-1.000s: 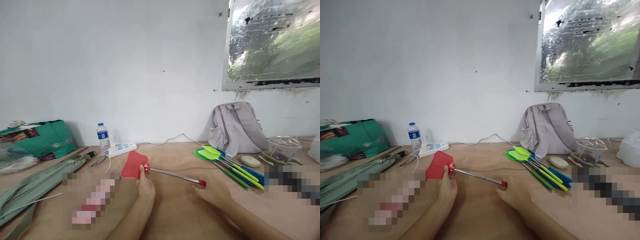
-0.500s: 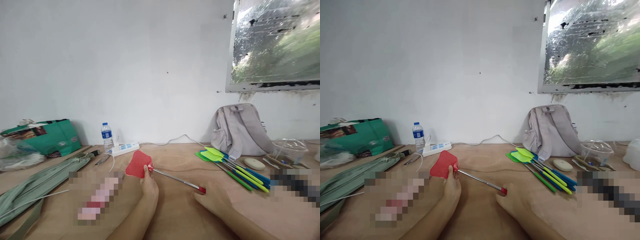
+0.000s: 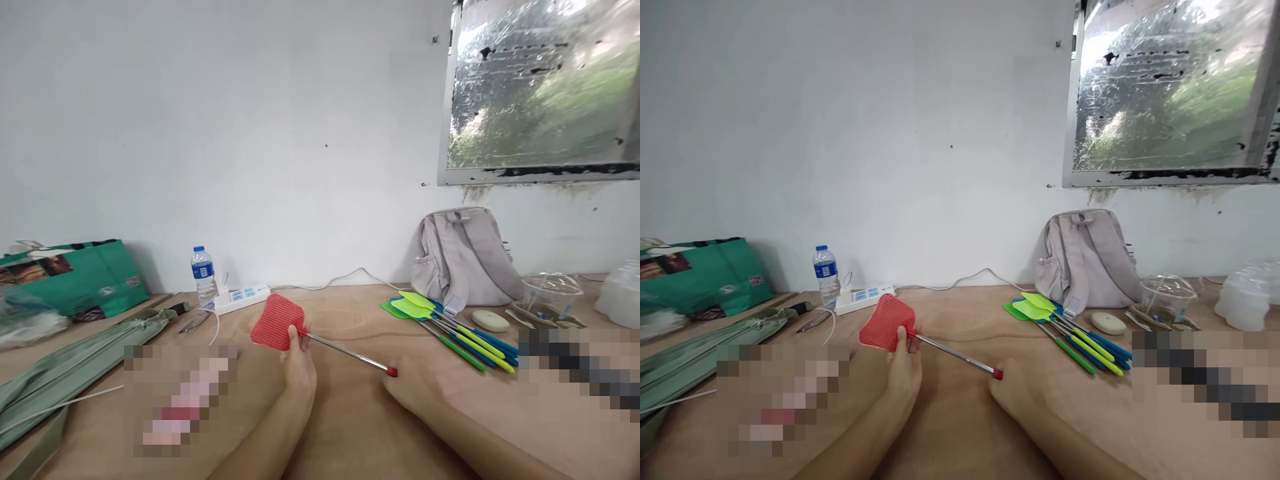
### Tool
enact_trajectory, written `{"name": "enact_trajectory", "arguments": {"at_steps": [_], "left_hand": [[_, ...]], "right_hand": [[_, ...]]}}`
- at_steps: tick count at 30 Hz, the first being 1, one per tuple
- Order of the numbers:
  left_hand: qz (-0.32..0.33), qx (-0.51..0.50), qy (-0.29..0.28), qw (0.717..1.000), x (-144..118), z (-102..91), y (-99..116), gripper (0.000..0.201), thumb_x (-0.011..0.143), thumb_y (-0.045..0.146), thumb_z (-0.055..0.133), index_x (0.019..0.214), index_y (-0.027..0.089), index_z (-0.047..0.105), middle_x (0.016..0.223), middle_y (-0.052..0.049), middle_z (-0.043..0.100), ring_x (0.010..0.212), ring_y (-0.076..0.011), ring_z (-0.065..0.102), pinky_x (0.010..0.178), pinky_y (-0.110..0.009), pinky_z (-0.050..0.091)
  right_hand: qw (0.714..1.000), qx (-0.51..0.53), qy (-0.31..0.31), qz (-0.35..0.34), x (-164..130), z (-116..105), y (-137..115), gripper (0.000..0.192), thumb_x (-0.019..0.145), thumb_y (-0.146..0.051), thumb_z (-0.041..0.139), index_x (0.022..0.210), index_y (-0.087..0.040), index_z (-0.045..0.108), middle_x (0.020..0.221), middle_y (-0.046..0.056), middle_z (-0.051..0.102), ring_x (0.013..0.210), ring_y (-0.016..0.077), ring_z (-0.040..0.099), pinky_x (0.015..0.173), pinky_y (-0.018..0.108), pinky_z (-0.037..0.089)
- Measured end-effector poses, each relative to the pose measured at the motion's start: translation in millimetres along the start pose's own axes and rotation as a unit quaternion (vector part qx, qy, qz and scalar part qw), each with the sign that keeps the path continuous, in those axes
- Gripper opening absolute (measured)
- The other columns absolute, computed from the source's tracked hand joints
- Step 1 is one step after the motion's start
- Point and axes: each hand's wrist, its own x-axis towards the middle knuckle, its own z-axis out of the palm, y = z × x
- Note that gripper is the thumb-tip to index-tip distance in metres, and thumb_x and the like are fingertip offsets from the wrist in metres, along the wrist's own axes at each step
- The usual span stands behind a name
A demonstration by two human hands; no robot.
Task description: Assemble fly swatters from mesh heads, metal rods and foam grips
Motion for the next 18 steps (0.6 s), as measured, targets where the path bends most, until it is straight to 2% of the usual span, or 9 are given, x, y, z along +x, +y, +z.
{"name": "enact_trajectory", "arguments": {"at_steps": [5,11,13,15,17,18], "left_hand": [[-0.009,0.036,-0.093,0.995,-27.2,13.0,-14.3,0.009,0.076,0.022,0.058,0.080,0.016,0.063,0.084,-0.003,0.067,0.082,-0.0141,0.063,0.088,-0.029,0.045],[-0.027,0.069,-0.103,0.992,-38.6,10.2,-30.4,0.017,0.070,0.028,0.064,0.080,0.014,0.063,0.080,-0.004,0.068,0.076,-0.0158,0.064,0.084,-0.030,0.046],[-0.036,0.069,-0.103,0.992,-32.9,4.4,-33.0,0.018,0.067,0.026,0.067,0.081,0.014,0.063,0.080,-0.004,0.068,0.076,-0.0156,0.064,0.085,-0.030,0.046],[-0.064,0.073,-0.111,0.989,-22.8,-1.8,-33.4,0.019,0.064,0.024,0.069,0.079,0.014,0.063,0.078,-0.003,0.068,0.075,-0.0158,0.064,0.085,-0.030,0.045],[-0.111,0.082,-0.122,0.983,-9.9,-7.6,-30.8,0.019,0.062,0.021,0.071,0.077,0.013,0.063,0.075,-0.004,0.067,0.075,-0.0162,0.064,0.084,-0.030,0.045],[-0.126,0.087,-0.126,0.980,-2.9,-10.3,-28.3,0.019,0.061,0.020,0.071,0.076,0.012,0.063,0.075,-0.004,0.067,0.075,-0.0161,0.064,0.083,-0.029,0.045]], "right_hand": [[0.997,0.056,0.026,-0.039,-2.3,11.8,-17.0,0.027,0.069,-0.013,0.043,0.043,-0.018,0.039,0.046,-0.002,0.045,0.050,0.0110,0.045,0.044,0.021,0.020],[0.994,0.112,0.000,-0.018,1.8,15.9,-22.7,0.035,0.073,-0.018,0.044,0.042,-0.019,0.028,0.044,-0.006,0.026,0.047,0.0088,0.036,0.046,0.021,0.020],[0.993,0.112,-0.012,-0.020,2.6,15.9,-20.1,0.032,0.072,-0.019,0.045,0.044,-0.019,0.029,0.045,-0.006,0.027,0.048,0.0092,0.037,0.047,0.021,0.022],[0.992,0.119,-0.013,-0.047,1.8,16.3,-14.7,0.024,0.070,-0.020,0.046,0.049,-0.019,0.036,0.049,-0.005,0.035,0.053,0.0106,0.042,0.050,0.021,0.028],[0.983,0.149,-0.009,-0.109,-0.7,16.7,-6.2,0.008,0.070,-0.020,0.046,0.062,-0.018,0.047,0.061,-0.003,0.048,0.062,0.0128,0.048,0.057,0.022,0.035],[0.975,0.165,-0.011,-0.149,-2.3,16.6,-0.6,0.006,0.071,-0.019,0.045,0.073,-0.017,0.051,0.070,-0.001,0.054,0.068,0.0138,0.051,0.062,0.023,0.038]]}}
